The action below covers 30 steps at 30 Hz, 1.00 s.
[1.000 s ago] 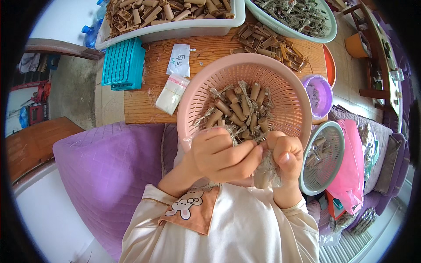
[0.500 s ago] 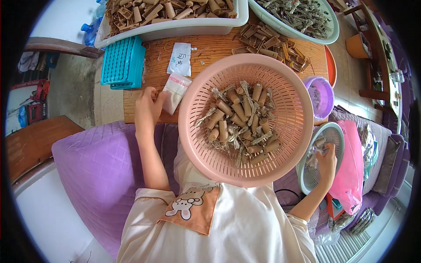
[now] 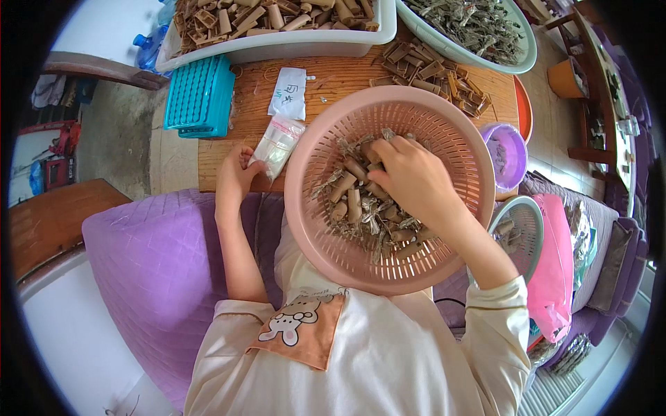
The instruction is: The person places cylindrical products into individual plastic bags by hand, then groups the filled bags together.
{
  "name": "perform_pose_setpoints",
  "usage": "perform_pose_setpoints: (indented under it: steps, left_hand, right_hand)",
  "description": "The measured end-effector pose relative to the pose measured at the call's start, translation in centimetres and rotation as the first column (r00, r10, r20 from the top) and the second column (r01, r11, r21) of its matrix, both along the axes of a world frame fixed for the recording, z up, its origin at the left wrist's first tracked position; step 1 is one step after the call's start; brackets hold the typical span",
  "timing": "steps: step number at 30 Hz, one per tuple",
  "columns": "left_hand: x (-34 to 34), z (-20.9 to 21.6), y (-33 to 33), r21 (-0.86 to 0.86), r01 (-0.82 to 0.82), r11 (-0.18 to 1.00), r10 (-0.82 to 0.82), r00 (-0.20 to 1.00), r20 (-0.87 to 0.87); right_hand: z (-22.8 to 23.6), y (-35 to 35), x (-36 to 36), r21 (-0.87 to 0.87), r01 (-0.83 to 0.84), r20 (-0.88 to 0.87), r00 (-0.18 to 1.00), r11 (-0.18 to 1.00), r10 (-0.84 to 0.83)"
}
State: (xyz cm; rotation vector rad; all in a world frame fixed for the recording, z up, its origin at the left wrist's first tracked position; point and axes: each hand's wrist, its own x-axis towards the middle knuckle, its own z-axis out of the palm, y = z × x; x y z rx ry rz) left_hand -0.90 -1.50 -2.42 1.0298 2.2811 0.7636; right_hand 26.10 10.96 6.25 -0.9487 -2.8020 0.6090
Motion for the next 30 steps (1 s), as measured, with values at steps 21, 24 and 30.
perform_pose_setpoints:
  steps: [21,24,30]
  left_hand:
    - [6.8,9.7,0.2,0.412,0.057,0.909,-0.275,0.826,0.492]
    - [10.4,10.6,1.1,0.531,0.098,0.842,-0.533,0.313,0.786]
    - [14.5,10.5,2.8,0.489,-0.053,0.871,-0.472,0.185,0.862]
  right_hand:
    - [4.6,0.7,3.8,-0.857,-0.17,-0.5,0.501,0.486,-0.707]
    - [4.2,-1.0,3.2,-0.831,-0.516,-0.486,0.496,0.205,-0.72]
    - [4.2,-2.0,3.0,-0.854,-0.519,-0.394,0.585,0.046,-0.709]
